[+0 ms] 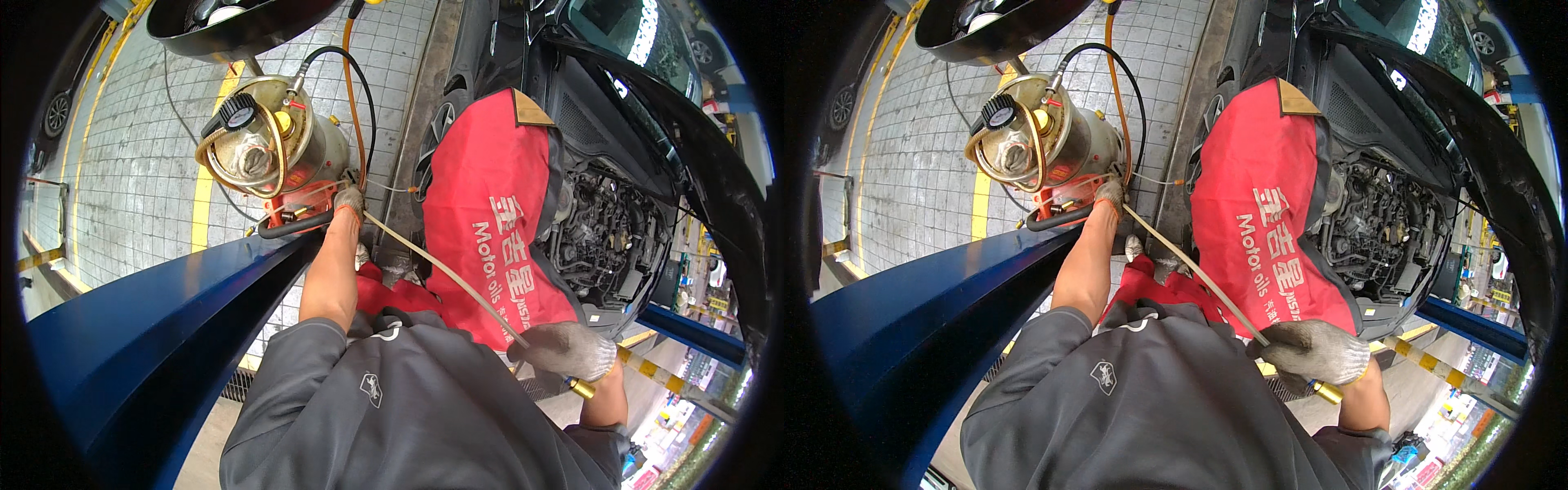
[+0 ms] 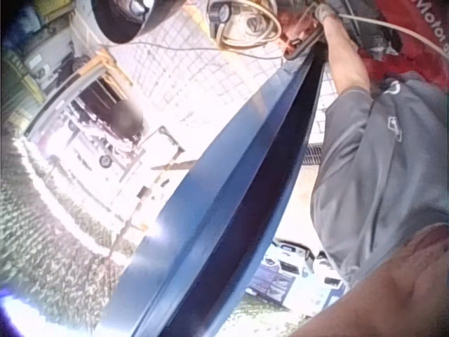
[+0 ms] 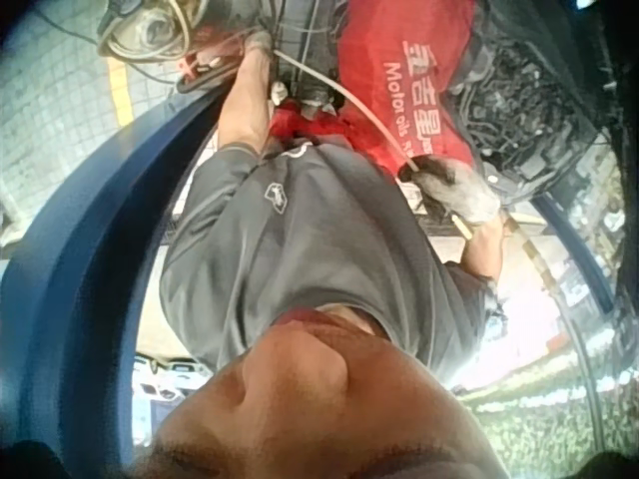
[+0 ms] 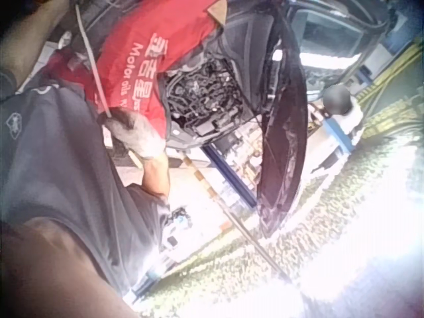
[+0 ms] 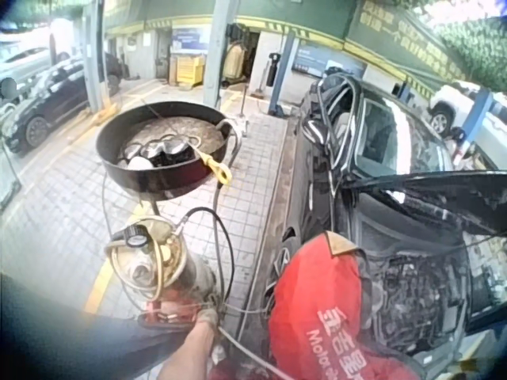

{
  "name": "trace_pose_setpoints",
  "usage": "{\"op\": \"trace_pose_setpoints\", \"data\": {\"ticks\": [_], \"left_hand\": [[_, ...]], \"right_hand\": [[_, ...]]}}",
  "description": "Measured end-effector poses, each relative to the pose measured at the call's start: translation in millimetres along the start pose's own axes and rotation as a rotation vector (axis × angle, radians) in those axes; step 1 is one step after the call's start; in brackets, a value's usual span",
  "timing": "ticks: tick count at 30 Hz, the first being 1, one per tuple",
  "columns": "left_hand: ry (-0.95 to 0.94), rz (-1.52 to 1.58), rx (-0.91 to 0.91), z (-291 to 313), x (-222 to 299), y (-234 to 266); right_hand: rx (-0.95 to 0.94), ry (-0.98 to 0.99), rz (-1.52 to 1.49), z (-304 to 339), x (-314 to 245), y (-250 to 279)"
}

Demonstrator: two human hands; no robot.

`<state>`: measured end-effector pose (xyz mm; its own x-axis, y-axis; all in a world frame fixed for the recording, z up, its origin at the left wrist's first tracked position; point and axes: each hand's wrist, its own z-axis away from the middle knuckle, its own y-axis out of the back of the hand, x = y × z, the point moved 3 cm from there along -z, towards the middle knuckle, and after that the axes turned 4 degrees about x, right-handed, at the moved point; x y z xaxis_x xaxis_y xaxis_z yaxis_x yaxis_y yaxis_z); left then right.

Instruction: The person operates a fluid extraction machine to remove oil from a car engine. They connect a hose to the engine, activate the machine, and monitor the process while the car is elevated on a lift.

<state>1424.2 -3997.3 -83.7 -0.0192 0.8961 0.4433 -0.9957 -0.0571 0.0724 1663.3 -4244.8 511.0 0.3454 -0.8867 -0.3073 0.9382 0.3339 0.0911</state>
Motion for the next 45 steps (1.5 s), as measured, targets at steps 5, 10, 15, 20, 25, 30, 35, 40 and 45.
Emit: {"op": "trace_pose_setpoints", "data": {"ticks": [5,10,15,20,25,30,35,40,45], "left_hand": [[-0.143,0.093,0.061,52.3,-1.7,6.6],[-0.216,0.264,-0.008,124.5,2.5,5.5],[-0.209,0.234,0.024,162.1,6.4,17.2],[-0.274,0.580,-0.049,226.6,6.1,18.5],[-0.257,0.966,-0.227,306.1,17.6,14.7],[-0.290,1.112,-0.566,381.7,25.6,4.9],[-0.325,1.182,-0.989,443.1,31.1,-17.2],[-0.274,1.029,-0.743,436.8,64.6,4.9],[-0.432,0.925,-0.544,422.0,105.2,28.8]], "right_hand": [[-0.200,0.113,0.327,-8.3,48.0,19.9],[-0.199,0.372,0.700,-13.6,102.6,28.2],[-0.137,0.165,0.585,-21.7,153.6,42.7],[0.235,0.397,0.559,-33.6,178.4,47.6],[0.357,0.560,0.409,-52.7,196.3,45.0],[0.287,0.575,0.246,-78.3,197.5,43.6],[0.337,0.961,0.394,-107.9,140.0,12.4],[0.422,1.010,0.290,-113.8,118.9,-24.0],[0.531,0.950,0.369,-101.2,133.7,0.9]]}}
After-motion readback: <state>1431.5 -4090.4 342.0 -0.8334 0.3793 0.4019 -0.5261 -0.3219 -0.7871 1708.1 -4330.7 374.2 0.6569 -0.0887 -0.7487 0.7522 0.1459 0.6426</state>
